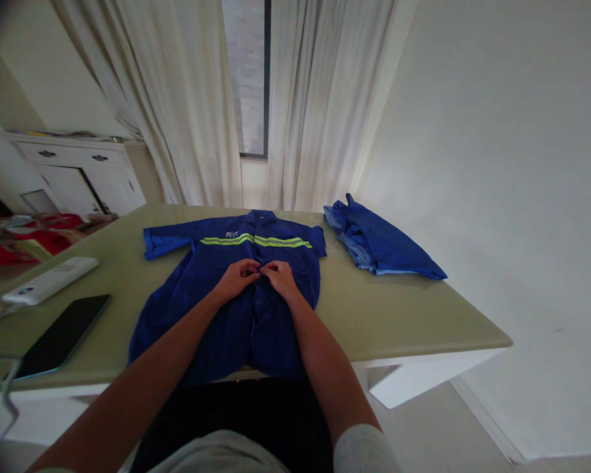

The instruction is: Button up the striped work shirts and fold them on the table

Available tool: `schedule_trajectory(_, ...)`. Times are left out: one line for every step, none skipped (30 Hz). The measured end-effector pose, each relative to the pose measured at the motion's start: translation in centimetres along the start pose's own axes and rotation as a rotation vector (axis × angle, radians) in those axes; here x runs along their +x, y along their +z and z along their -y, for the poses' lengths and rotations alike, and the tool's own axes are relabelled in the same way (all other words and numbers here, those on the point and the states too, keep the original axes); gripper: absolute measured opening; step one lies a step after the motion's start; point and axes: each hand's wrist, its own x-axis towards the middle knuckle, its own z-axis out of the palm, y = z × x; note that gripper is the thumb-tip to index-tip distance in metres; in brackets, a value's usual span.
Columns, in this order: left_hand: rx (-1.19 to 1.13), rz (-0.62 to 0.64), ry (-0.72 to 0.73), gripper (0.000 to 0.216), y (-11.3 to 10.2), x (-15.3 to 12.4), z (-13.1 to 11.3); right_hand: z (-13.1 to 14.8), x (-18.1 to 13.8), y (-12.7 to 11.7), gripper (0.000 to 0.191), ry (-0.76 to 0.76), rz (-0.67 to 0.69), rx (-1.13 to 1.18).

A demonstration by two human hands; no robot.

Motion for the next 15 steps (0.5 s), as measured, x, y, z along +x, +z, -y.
schedule_trajectory(0.052,0.012,0.017,0.037,0.0,-0.1,0.0,0.0,0.0,0.0,0.022,0.001,0.003,-0.008)
schedule_trajectory(0.104,0.02,0.034,0.037,-0.1,-0.2,-0.1,0.0,0.0,-0.1,0.022,0.001,0.01,-0.018)
schedule_trajectory(0.163,0.025,0.055,0.036,-0.1,-0.4,-0.2,0.0,0.0,-0.1,0.021,0.002,0.021,-0.03)
schedule_trajectory(0.23,0.029,0.081,0.035,0.0,-0.6,-0.4,0.0,-0.1,-0.2,0.02,0.002,0.035,-0.044)
schedule_trajectory(0.306,0.035,0.111,0.035,0.0,-0.8,-0.7,0.1,-0.1,-0.2,0.019,0.002,0.051,-0.059)
schedule_trajectory(0.386,0.042,0.142,0.035,0.1,-1.1,-0.9,0.2,-0.1,-0.3,0.019,0.002,0.066,-0.075)
schedule_trajectory(0.46,0.049,0.167,0.037,0.2,-1.3,-1.2,0.3,-0.2,-0.3,0.018,0.001,0.08,-0.092)
schedule_trajectory(0.52,0.049,0.179,0.039,0.3,-1.5,-1.5,0.5,-0.2,-0.4,0.018,-0.003,0.089,-0.11)
schedule_trajectory(0.566,0.044,0.173,0.041,0.4,-1.6,-1.7,0.6,-0.3,-0.4,0.018,-0.009,0.093,-0.13)
schedule_trajectory(0.603,0.028,0.152,0.043,0.6,-1.7,-1.9,0.8,-0.4,-0.5,0.018,-0.018,0.089,-0.151)
schedule_trajectory(0.635,0.004,0.118,0.046,0.7,-1.8,-1.9,1.0,-0.5,-0.5,0.017,-0.029,0.077,-0.174)
schedule_trajectory(0.669,-0.023,0.081,0.05,0.9,-1.8,-1.9,1.1,-0.7,-0.5,0.018,-0.04,0.057,-0.197)
schedule_trajectory(0.708,-0.04,0.05,0.054,1.0,-1.8,-1.8,1.4,-0.9,-0.5,0.019,-0.052,0.03,-0.215)
schedule_trajectory(0.752,-0.034,0.031,0.059,1.2,-1.8,-1.6,1.6,-1.2,-0.4,0.021,-0.069,-0.007,-0.238)
schedule_trajectory(0.796,-0.005,0.024,0.062,1.3,-1.9,-1.4,2.0,-1.4,-0.4,0.022,-0.091,-0.043,-0.276)
